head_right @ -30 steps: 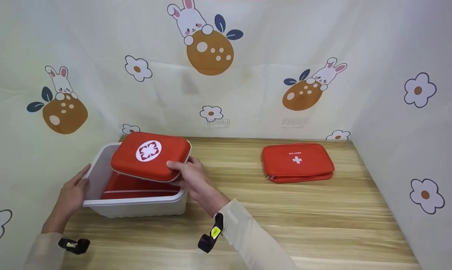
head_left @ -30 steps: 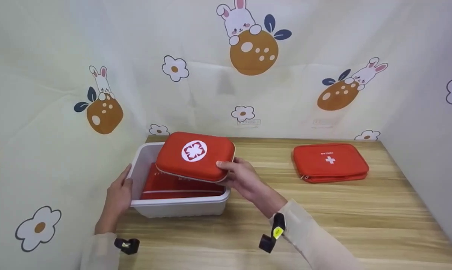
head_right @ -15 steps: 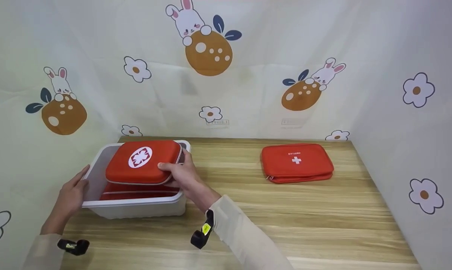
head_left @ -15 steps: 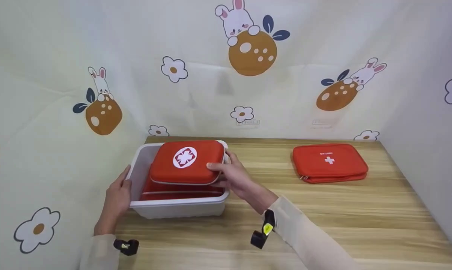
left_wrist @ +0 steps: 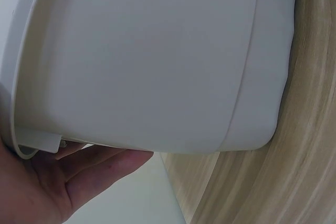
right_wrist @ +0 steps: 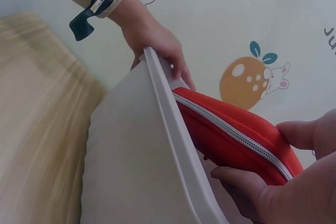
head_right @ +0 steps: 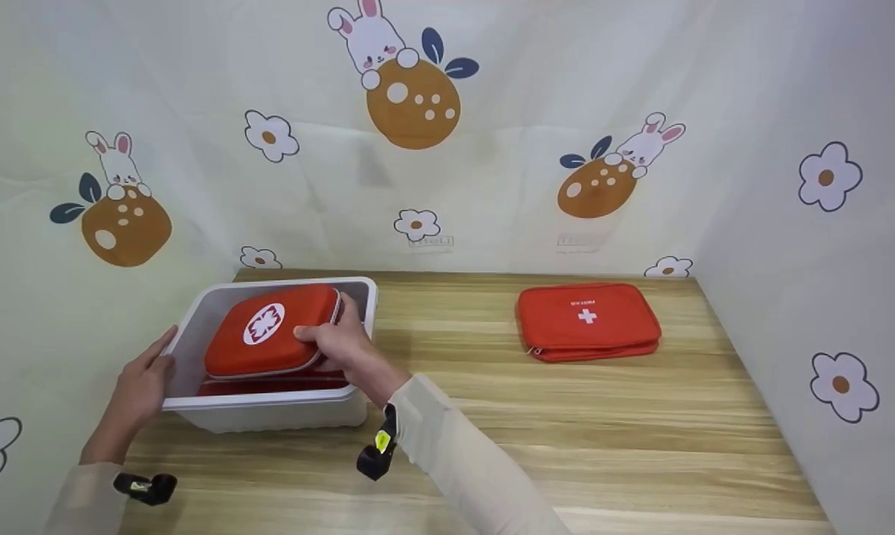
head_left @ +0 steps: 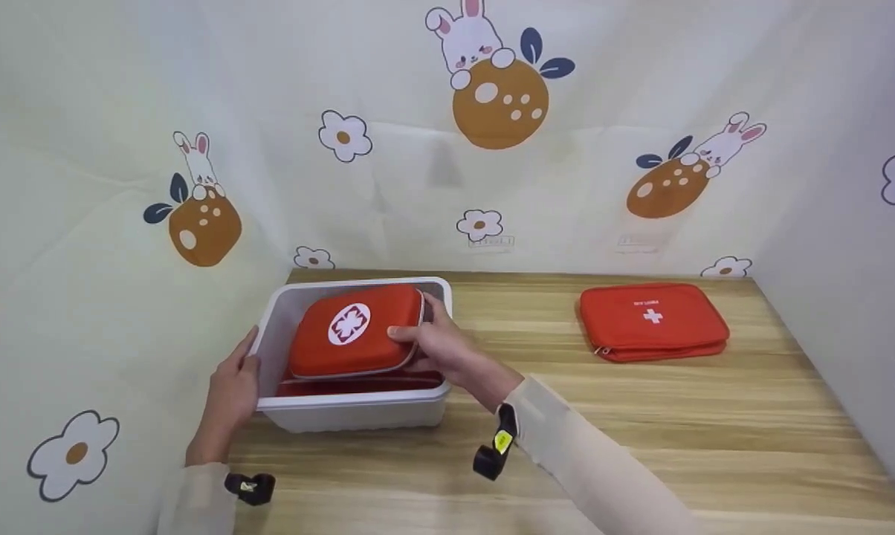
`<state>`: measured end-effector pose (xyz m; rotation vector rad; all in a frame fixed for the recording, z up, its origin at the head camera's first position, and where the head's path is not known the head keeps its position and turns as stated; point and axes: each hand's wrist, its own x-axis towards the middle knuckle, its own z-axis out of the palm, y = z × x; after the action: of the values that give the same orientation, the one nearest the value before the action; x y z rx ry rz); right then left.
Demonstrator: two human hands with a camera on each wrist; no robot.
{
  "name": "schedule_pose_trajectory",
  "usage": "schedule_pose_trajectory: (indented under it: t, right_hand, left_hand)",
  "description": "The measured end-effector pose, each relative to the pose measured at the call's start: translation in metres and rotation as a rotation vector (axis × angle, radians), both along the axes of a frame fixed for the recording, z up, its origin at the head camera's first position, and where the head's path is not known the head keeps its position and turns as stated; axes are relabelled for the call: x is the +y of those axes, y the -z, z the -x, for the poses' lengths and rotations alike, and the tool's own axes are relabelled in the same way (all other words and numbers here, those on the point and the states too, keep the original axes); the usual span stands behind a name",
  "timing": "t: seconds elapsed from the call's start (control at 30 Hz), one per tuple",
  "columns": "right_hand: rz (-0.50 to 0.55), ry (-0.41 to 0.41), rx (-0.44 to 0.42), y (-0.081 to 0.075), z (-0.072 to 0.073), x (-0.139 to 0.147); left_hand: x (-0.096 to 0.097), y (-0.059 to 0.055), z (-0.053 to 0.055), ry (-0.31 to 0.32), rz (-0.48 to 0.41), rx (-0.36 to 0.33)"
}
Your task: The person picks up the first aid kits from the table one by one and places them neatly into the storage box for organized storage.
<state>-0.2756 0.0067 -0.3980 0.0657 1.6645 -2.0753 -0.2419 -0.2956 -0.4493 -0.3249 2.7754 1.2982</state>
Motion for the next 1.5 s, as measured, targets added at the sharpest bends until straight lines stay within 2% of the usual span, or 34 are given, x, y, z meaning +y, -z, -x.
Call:
schedule_pose_trajectory:
  t: [0.37, 0.77, 0.87, 1.17, 1.3, 1.5]
  right_hand:
    - [-0.058, -0.002, 0.010, 0.007, 0.000, -0.010]
    - [-0.298, -0.053, 0.140, 0.009, -0.003, -0.009]
    - [-0.331, -0.070, 0.170, 0.011, -0.004, -0.006]
    - [-0.249, -0.084, 0.155, 0.015, -0.004, -0.001]
    - [-0.210, -0.051, 0.152, 0.015, -0.002, 0.004]
    - [-0.059, 0.028, 0.066, 0.014, 0.001, 0.018]
  left_hand:
    - [0.001, 0.000, 0.002, 0.017, -0.008, -0.016]
    - [-0.001, 0.000, -0.001, 0.007, 0.001, -0.007]
    - [0.000, -0.001, -0.001, 0.005, 0.002, -0.010]
    - [0.001, -0.001, 0.001, 0.001, 0.000, -0.023]
    - [0.001, -0.001, 0.001, 0.001, -0.006, -0.028]
    - [0.002, -0.002, -0.001, -0.006, 0.006, -0.012]
